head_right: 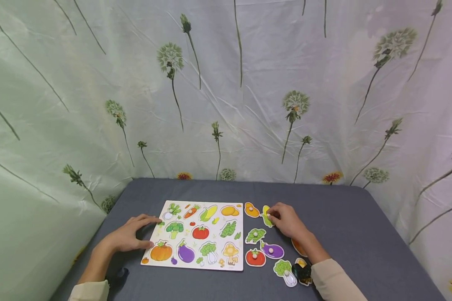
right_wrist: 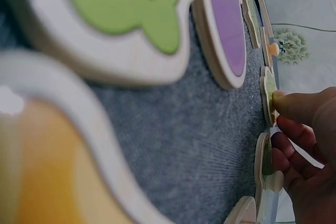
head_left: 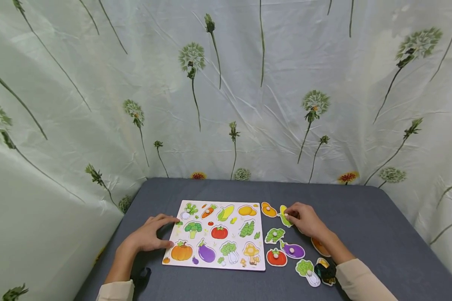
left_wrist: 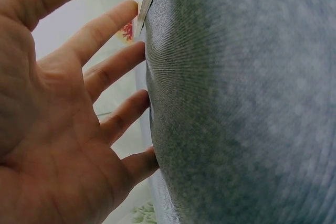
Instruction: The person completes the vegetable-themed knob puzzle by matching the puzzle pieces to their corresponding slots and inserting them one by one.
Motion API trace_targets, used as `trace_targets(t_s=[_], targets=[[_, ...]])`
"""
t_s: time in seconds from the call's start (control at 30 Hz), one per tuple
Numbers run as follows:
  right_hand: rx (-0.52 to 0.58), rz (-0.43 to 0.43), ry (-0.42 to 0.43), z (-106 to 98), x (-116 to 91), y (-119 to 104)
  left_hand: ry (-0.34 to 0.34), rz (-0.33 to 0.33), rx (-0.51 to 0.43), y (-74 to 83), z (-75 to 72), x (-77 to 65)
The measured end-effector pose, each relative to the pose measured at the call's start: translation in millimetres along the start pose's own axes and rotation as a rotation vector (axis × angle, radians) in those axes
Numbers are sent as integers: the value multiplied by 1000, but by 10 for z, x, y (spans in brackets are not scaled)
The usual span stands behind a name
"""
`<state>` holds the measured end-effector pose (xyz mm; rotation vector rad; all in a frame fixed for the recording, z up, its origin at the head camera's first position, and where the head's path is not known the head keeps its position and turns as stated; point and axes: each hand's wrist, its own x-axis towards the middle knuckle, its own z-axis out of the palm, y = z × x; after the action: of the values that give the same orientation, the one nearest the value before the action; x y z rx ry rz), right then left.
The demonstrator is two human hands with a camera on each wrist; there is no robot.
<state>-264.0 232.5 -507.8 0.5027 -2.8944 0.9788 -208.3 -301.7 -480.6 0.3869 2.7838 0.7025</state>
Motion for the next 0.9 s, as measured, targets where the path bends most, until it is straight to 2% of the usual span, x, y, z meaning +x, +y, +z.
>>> trace_targets(t_s=[0.5, 0.9], targets=[[9, -6, 40, -60, -5, -74, -2, -6, -12, 33, -10, -10], [21, -43, 69, -61, 6, -189, 6, -1, -8, 40, -15, -11]])
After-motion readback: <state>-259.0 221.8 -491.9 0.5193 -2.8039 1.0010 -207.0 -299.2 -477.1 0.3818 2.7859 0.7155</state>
